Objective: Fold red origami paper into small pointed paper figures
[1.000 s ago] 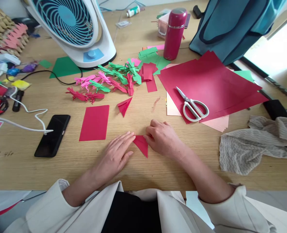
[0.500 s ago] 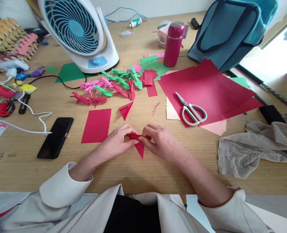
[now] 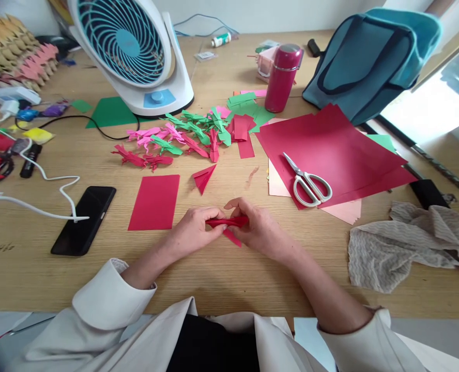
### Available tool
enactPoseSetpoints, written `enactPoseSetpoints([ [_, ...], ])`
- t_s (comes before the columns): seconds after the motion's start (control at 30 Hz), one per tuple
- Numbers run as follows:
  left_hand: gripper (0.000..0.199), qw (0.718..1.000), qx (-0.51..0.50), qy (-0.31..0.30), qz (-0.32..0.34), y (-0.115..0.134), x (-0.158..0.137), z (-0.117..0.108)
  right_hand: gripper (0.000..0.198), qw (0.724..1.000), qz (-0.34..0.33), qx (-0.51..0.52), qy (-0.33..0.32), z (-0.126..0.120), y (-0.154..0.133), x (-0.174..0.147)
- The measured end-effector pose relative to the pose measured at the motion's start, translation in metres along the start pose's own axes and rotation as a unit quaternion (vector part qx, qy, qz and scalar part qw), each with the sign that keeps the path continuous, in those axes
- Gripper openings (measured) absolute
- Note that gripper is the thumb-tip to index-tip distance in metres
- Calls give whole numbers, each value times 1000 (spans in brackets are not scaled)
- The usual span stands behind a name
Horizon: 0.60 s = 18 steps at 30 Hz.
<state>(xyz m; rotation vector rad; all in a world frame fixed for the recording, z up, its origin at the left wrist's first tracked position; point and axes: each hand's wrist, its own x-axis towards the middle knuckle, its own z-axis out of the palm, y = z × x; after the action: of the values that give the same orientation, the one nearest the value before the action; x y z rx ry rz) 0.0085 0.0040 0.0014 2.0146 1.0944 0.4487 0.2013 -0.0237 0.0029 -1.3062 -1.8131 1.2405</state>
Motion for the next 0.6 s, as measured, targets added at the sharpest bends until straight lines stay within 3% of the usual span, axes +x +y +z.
enactPoseSetpoints([
  [0.37, 9, 997, -36, 51, -50, -5, 1, -8, 25, 1000, 27, 7, 13, -4, 2, 1],
  [0.6, 15, 988, -124, 34, -86, -17, 3, -18, 23, 999, 6, 15, 39, -10, 6, 1],
])
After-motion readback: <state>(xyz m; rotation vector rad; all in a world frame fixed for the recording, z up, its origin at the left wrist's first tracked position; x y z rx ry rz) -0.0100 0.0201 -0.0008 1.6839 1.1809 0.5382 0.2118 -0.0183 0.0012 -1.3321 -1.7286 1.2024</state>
